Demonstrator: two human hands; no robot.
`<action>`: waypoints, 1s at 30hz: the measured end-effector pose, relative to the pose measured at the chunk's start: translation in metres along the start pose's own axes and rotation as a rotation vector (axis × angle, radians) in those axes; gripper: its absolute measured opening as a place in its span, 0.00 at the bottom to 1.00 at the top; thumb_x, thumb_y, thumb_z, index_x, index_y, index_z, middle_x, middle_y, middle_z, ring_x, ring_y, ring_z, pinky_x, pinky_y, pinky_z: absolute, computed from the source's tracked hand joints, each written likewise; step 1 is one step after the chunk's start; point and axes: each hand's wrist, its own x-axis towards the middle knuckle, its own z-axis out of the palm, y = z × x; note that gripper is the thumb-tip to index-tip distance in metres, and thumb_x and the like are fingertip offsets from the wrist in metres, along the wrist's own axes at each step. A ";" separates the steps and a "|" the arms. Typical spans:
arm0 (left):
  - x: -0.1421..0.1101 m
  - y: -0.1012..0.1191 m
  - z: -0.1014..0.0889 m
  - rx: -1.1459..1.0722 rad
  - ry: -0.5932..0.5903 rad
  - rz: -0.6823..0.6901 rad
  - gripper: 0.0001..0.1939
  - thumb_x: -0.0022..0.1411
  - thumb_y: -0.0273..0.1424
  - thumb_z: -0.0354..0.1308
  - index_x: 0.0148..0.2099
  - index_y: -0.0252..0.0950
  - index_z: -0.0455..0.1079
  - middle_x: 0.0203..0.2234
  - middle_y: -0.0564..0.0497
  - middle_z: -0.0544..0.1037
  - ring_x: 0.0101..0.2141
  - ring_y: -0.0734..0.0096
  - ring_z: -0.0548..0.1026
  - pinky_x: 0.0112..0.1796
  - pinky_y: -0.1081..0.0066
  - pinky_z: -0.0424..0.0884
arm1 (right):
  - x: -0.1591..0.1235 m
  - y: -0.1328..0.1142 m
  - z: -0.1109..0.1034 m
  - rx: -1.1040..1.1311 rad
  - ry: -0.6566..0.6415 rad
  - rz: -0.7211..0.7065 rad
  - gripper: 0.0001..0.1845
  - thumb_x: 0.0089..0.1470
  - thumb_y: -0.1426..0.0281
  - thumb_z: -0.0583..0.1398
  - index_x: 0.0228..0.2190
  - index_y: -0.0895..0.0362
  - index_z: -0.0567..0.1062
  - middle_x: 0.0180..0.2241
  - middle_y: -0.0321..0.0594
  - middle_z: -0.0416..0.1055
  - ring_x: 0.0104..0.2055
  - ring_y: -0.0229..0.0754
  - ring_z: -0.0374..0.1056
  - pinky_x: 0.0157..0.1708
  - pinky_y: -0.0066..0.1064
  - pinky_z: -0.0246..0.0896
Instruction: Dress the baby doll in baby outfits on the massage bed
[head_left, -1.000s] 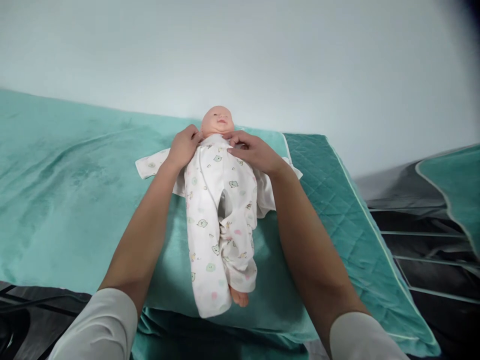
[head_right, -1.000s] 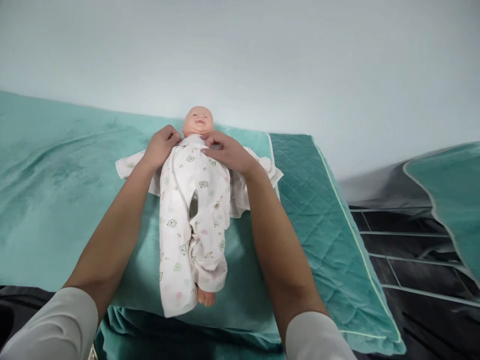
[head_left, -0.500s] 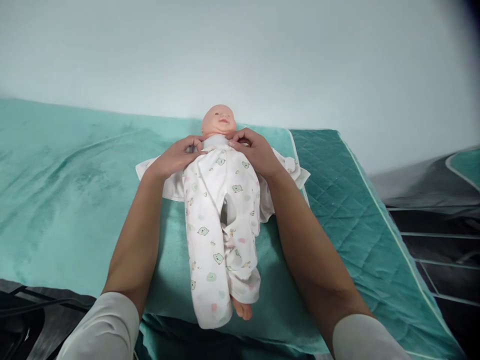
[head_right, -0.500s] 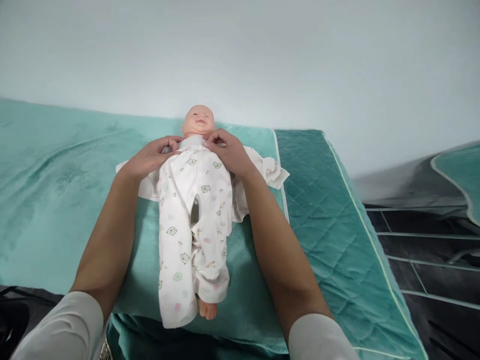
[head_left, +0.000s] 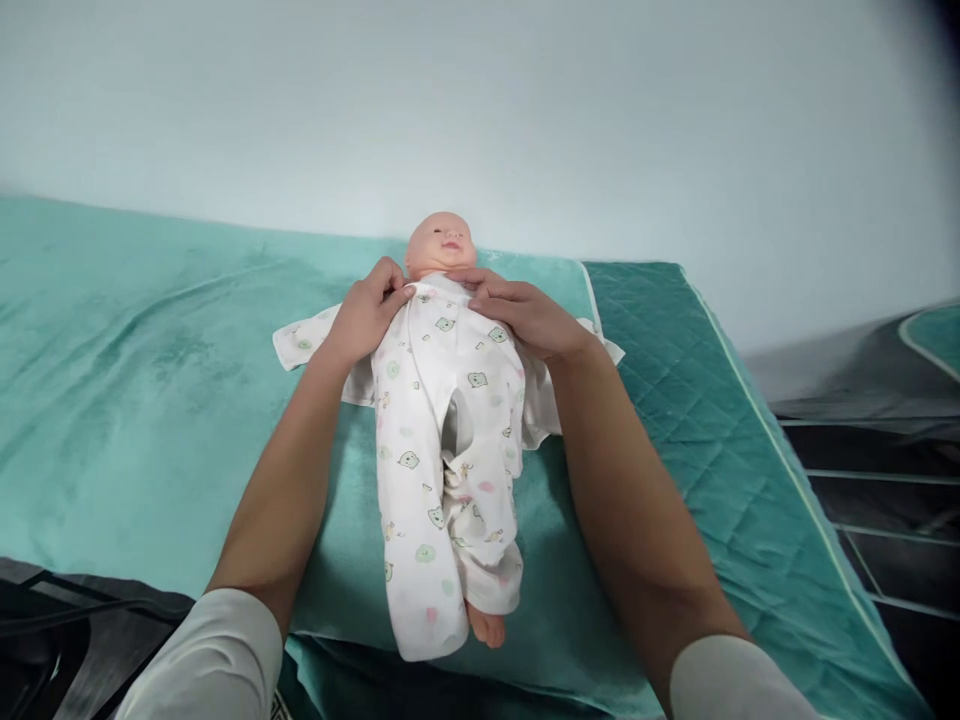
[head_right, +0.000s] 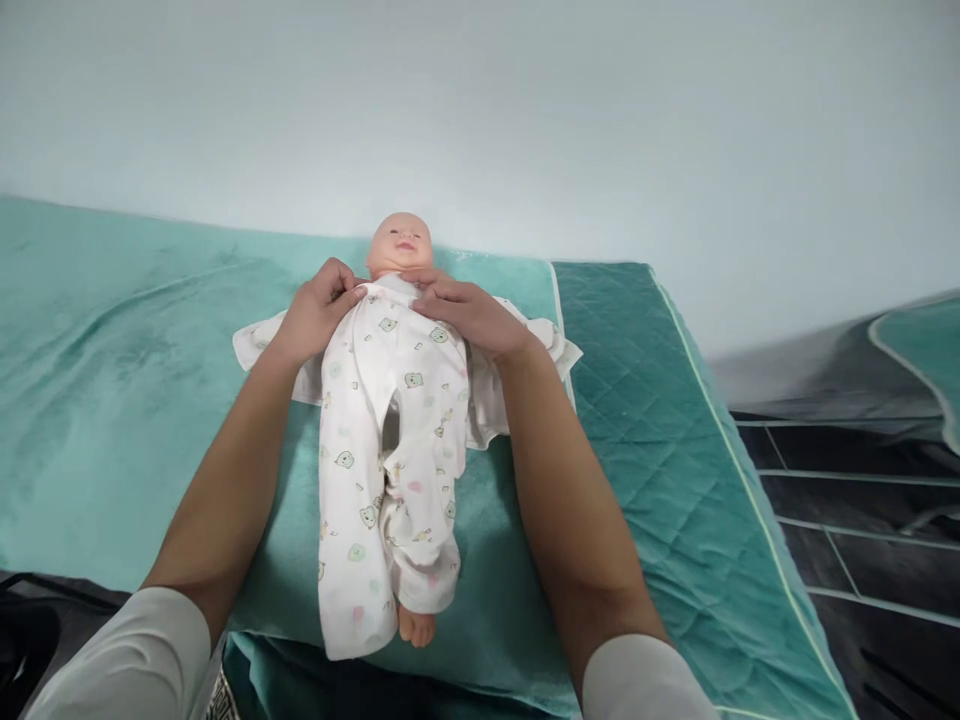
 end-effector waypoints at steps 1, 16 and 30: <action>0.001 0.000 0.001 0.018 0.020 -0.004 0.10 0.68 0.36 0.57 0.36 0.40 0.60 0.25 0.57 0.66 0.29 0.72 0.65 0.34 0.71 0.59 | -0.002 0.001 -0.003 0.012 -0.030 -0.007 0.20 0.56 0.56 0.68 0.23 0.56 0.73 0.64 0.37 0.66 0.68 0.52 0.58 0.64 0.41 0.52; 0.032 -0.024 0.021 0.102 0.256 -0.120 0.03 0.61 0.28 0.61 0.37 0.39 0.69 0.22 0.56 0.68 0.30 0.68 0.71 0.38 0.68 0.65 | 0.034 0.047 0.001 -0.386 0.500 -0.125 0.23 0.59 0.49 0.63 0.27 0.54 0.65 0.26 0.32 0.63 0.31 0.38 0.59 0.36 0.32 0.56; -0.028 -0.014 0.012 0.327 0.129 0.033 0.21 0.70 0.30 0.51 0.61 0.44 0.75 0.61 0.47 0.77 0.62 0.58 0.71 0.64 0.59 0.62 | 0.000 0.034 0.010 -0.477 0.328 -0.208 0.22 0.67 0.53 0.53 0.49 0.48 0.81 0.56 0.39 0.76 0.62 0.49 0.67 0.67 0.50 0.53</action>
